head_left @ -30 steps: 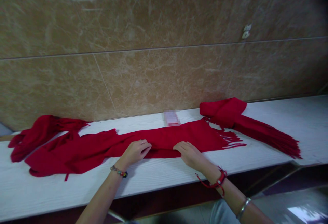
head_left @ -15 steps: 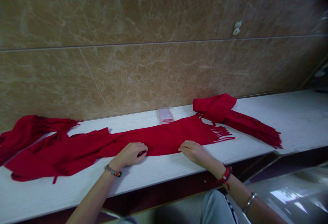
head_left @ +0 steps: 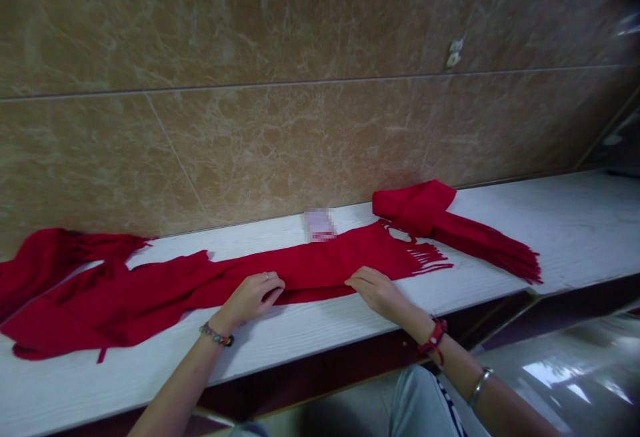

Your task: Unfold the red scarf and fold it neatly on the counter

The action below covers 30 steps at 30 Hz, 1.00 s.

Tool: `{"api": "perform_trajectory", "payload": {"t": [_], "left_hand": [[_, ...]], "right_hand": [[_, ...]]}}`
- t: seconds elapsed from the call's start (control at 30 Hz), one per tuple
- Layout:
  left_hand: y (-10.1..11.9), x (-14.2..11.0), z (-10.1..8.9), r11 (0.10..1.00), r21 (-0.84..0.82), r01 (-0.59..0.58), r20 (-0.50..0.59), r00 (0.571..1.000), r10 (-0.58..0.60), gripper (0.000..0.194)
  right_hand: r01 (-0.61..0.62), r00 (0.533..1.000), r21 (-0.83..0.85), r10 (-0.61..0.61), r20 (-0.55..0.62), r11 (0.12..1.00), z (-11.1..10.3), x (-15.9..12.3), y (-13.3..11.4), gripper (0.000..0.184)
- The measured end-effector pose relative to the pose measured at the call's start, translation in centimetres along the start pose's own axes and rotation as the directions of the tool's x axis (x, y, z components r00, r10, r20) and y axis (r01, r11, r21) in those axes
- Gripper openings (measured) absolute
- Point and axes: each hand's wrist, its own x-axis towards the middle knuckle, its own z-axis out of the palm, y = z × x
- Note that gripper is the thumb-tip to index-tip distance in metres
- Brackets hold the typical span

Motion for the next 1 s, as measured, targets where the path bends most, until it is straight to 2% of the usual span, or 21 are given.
{"api": "perform_trajectory", "payload": {"t": [0.07, 0.17, 0.23, 0.37, 0.47, 0.57, 0.7, 0.8, 0.9, 1.0], "left_hand": [[0.3, 0.0, -0.3, 1.0, -0.02, 0.0, 0.007, 1.0, 0.0, 0.022], [0.6, 0.1, -0.3, 0.999, -0.003, -0.042, 0.14, 0.989, 0.042, 0.022], [0.7, 0.2, -0.2, 0.999, 0.021, -0.039, 0.18, 0.983, 0.034, 0.02], [0.8, 0.4, -0.3, 0.999, 0.046, -0.007, 0.122, 0.992, 0.002, 0.019], [0.7, 0.5, -0.1, 1.0, 0.031, 0.003, 0.083, 0.997, -0.006, 0.025], [0.4, 0.3, 0.6, 1.0, 0.017, 0.007, 0.148, 0.989, -0.01, 0.035], [0.1, 0.1, 0.9, 0.999, 0.008, 0.032, 0.219, 0.975, -0.033, 0.035], [0.5, 0.1, 0.6, 0.999, -0.036, 0.021, 0.193, 0.981, -0.013, 0.031], [0.9, 0.1, 0.5, 0.995, -0.103, 0.0, 0.148, 0.989, 0.015, 0.025], [0.2, 0.3, 0.7, 0.987, -0.151, 0.061, 0.066, 0.996, -0.052, 0.028]], "right_hand": [[0.003, 0.999, -0.004, -0.002, 0.041, 1.0, -0.2, -0.1, -0.1, 0.023], [-0.005, 0.989, -0.019, 0.007, 0.146, 1.0, -0.5, -0.1, -0.4, 0.019], [-0.021, 0.984, -0.02, 0.024, 0.177, 1.0, -0.6, -0.1, -0.5, 0.018], [-0.046, 0.985, 0.009, 0.044, 0.167, 0.999, -0.6, 0.0, -0.5, 0.02], [-0.059, 0.989, 0.034, 0.054, 0.138, 0.998, -0.5, 0.0, -0.5, 0.02], [-0.035, 0.992, 0.06, 0.028, 0.12, 0.998, -0.2, 0.0, -0.5, 0.02], [-0.024, 0.988, 0.063, 0.014, 0.157, 0.998, -0.3, 0.3, -0.7, 0.02], [-0.003, 0.981, 0.044, -0.006, 0.196, 0.999, -0.5, 1.2, -0.9, 0.016], [0.071, 0.97, 0.059, -0.083, 0.227, 0.996, 0.0, 2.5, -1.1, 0.018], [0.147, 0.956, 0.054, -0.156, 0.249, 0.988, 1.0, 3.5, -1.3, 0.018]]}}
